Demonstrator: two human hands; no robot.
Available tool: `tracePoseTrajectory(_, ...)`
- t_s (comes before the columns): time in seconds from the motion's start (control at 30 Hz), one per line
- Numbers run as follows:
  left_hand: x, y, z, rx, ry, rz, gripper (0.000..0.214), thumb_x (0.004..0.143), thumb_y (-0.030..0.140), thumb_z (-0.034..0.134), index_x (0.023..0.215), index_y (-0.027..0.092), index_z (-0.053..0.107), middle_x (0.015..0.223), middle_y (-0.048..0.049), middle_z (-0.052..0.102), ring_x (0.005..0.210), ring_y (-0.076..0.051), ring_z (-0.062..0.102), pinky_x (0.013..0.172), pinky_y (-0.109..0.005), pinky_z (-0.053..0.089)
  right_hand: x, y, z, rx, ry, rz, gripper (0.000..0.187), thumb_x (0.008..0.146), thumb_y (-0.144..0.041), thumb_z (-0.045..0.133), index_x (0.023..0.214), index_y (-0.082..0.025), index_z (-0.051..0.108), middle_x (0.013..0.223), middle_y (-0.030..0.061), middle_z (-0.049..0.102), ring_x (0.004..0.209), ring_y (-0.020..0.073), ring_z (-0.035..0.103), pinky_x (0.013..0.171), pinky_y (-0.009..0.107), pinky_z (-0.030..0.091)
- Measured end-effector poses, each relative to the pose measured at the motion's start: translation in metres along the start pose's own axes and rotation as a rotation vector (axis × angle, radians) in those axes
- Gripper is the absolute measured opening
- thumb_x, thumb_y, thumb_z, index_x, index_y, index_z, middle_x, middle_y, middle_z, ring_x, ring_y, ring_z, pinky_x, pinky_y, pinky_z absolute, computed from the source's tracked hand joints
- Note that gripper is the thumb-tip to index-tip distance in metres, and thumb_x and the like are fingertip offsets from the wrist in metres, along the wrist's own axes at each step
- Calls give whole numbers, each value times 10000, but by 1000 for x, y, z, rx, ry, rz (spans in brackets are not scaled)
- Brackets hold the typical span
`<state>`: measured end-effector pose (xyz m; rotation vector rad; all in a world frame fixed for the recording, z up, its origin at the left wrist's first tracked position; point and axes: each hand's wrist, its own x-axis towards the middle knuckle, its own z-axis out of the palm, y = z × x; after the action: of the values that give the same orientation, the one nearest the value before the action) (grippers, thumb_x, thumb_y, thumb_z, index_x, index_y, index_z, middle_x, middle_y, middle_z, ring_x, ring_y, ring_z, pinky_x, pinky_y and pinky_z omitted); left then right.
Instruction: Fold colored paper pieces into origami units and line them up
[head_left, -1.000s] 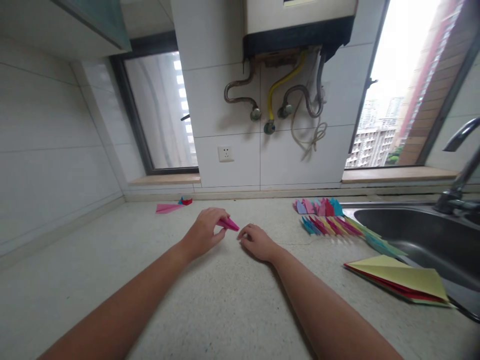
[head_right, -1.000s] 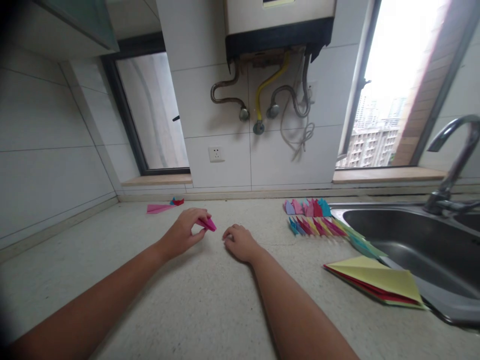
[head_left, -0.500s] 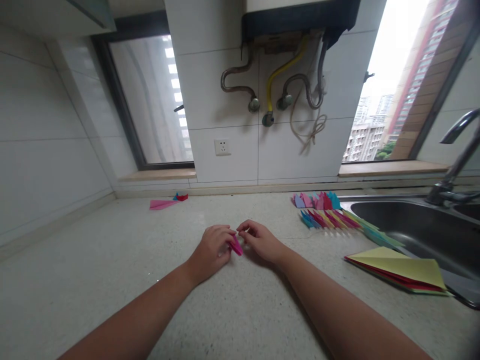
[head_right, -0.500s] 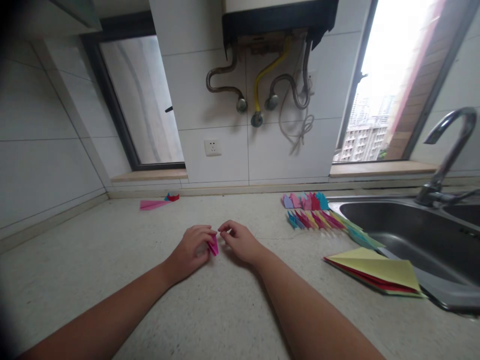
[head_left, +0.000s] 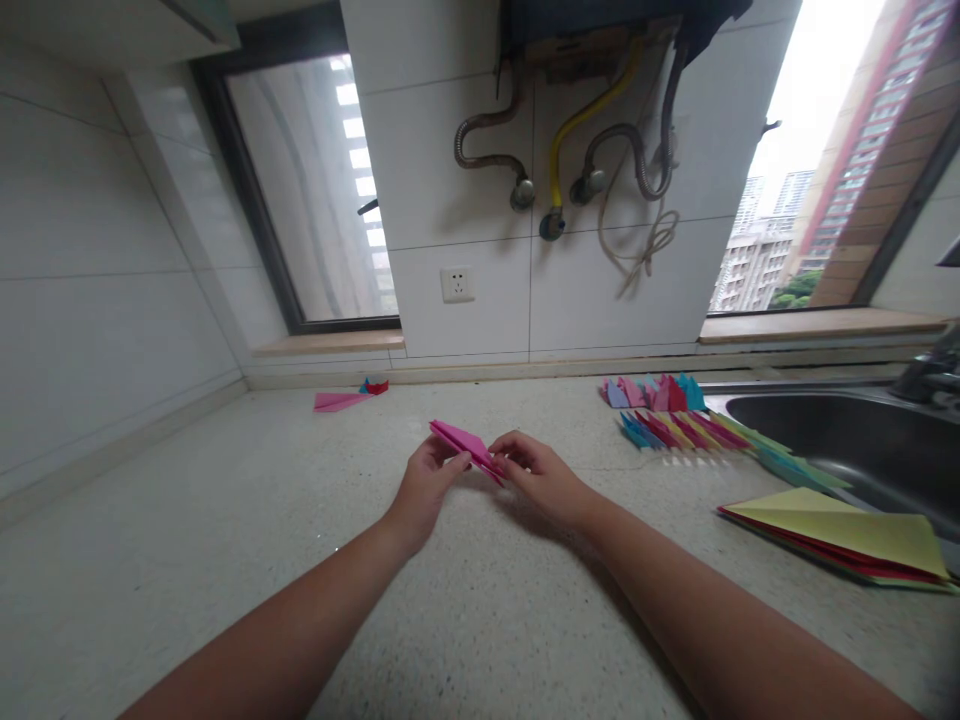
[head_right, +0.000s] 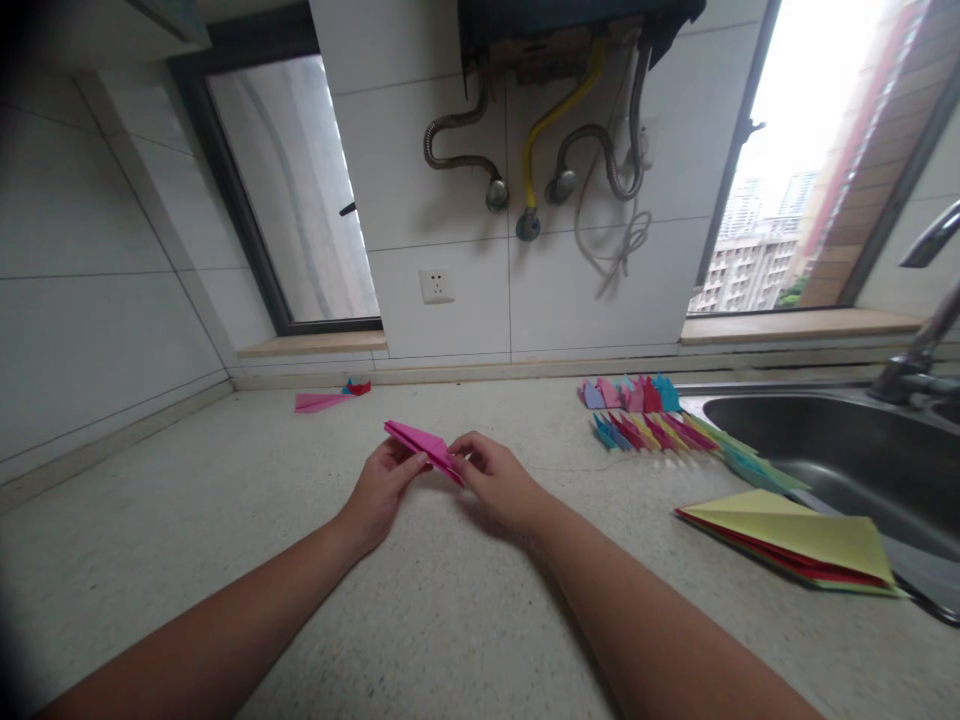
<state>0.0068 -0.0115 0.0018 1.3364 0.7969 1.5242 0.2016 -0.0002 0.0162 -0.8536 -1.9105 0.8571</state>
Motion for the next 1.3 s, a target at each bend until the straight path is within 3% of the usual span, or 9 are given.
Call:
tracePoseTrajectory(0.17, -5, 1, 4, -91, -75, -43, 306, 802, 265, 723, 1081, 160, 652, 1114, -109, 694, 1047, -229, 639, 982, -422, 467, -1, -9, -1, -114, 86, -29, 183, 879, -283, 573, 1025, -189, 629, 953, 53, 643, 764, 152, 547, 680, 287, 440)
tracePoseTrajectory(0.37, -8, 4, 6, -116, -165, -104, 326, 820, 277, 707, 1120, 154, 677, 1171, -126, 695, 1102, -259, 638, 1050, -451, 419, -3, 0, 4, 123, -14, 109, 303, 914, -358, 557, 1169, -196, 551, 1041, 71, 631, 855, 165, 594, 771, 323, 496)
tracePoseTrajectory(0.57, -8, 1, 5, -140, -135, -126, 449, 818, 273, 720, 1239, 165, 603, 1216, -133, 677, 1121, -251, 635, 1052, -432, 420, -2, 3, 3, 176, -9, 156, 359, 908, -371, 568, 1219, -196, 533, 1120, 90, 627, 858, 159, 609, 774, 321, 507)
tracePoseTrajectory(0.77, -5, -2, 3, -138, -89, -108, 431, 825, 292, 718, 1206, 171, 556, 1134, -123, 690, 1062, -240, 657, 996, -435, 470, 1, -3, 0, 107, -24, 108, 239, 919, -343, 529, 1057, -194, 654, 1006, 62, 674, 860, 168, 610, 783, 319, 497)
tracePoseTrajectory(1.0, -5, -4, 1, -83, -67, -112, 488, 789, 273, 751, 1243, 191, 589, 1225, -117, 636, 1179, -247, 586, 1057, -429, 434, -4, -6, 8, 71, -50, 145, 222, 876, -360, 581, 1027, -199, 606, 735, -10, 576, 570, 106, 492, 506, 228, 405)
tracePoseTrajectory(1.17, -7, -1, 3, -135, -130, -126, 549, 807, 256, 729, 1321, 199, 545, 1246, -115, 627, 1177, -254, 587, 1033, -428, 454, -5, -7, 7, 45, 21, 85, 239, 833, -298, 630, 1035, -213, 533, 824, -2, 571, 672, 122, 528, 598, 253, 448)
tracePoseTrajectory(1.3, -7, 0, 5, -166, -149, -137, 488, 806, 231, 731, 1261, 186, 561, 1229, -115, 648, 1151, -243, 609, 1037, -427, 447, -4, -7, 7, 78, 16, 69, 213, 834, -284, 638, 1004, -212, 532, 834, 3, 572, 715, 134, 534, 636, 270, 452)
